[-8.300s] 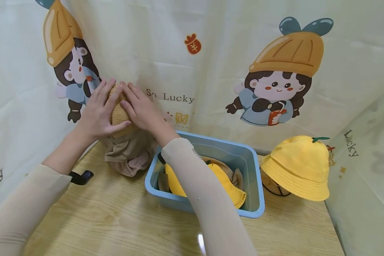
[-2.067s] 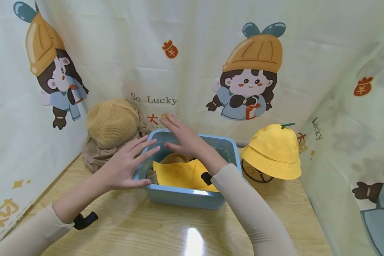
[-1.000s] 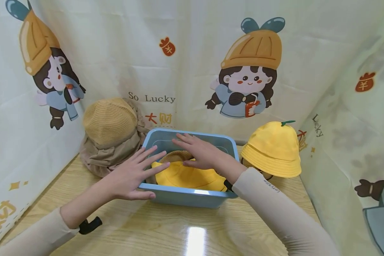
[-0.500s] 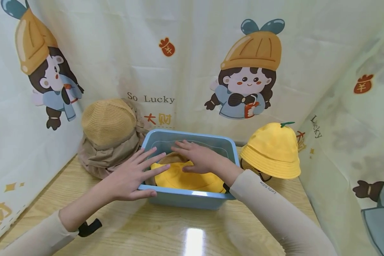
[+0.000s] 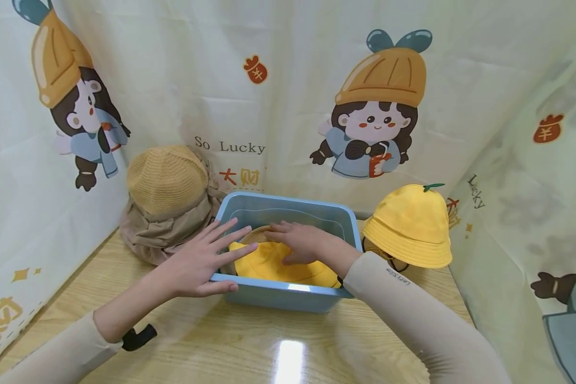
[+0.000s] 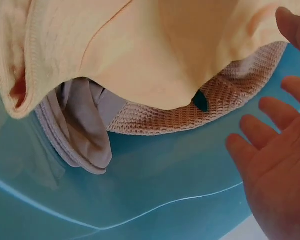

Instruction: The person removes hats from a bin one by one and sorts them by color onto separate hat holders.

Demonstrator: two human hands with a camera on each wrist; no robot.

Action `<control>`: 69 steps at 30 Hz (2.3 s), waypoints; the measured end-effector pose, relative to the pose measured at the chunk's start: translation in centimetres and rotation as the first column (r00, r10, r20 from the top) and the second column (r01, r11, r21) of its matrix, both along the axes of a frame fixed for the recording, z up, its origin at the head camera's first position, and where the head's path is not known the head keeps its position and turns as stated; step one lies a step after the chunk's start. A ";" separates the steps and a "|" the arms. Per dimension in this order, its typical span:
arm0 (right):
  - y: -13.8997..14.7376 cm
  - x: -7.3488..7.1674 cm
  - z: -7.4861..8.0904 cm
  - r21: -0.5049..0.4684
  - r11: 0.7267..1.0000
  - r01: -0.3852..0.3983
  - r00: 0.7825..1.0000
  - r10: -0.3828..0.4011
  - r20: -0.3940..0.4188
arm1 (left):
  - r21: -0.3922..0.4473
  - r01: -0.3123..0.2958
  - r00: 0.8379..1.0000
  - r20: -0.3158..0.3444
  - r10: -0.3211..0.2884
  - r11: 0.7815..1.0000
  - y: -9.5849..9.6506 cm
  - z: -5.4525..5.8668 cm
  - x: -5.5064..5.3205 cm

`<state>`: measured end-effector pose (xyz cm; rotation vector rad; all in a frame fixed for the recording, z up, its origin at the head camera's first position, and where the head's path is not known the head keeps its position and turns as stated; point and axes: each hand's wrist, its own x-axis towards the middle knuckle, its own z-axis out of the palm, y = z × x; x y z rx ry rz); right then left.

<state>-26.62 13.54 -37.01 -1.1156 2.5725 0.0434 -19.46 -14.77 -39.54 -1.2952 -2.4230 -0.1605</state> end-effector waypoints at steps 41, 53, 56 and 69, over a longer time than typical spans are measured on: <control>-0.8 0.2 -2.7 0.289 0.957 0.020 0.989 0.023 -0.145 | 0.020 0.019 1.000 0.008 -0.019 1.000 0.2 -0.2 -0.1; -1.0 0.1 0.1 0.238 0.971 -0.032 0.939 0.111 -0.325 | 0.025 0.008 1.000 0.002 -0.008 1.000 -0.1 -0.3 -0.1; -0.7 0.1 0.6 0.184 0.983 -0.023 0.954 0.077 -0.290 | 0.027 0.006 1.000 0.005 -0.006 1.000 -0.1 -0.3 -0.1; 0.0 0.6 3.5 0.079 0.994 0.081 0.986 -0.068 -0.152 | 0.048 0.016 1.000 0.007 -0.017 0.999 -0.1 -0.4 -0.3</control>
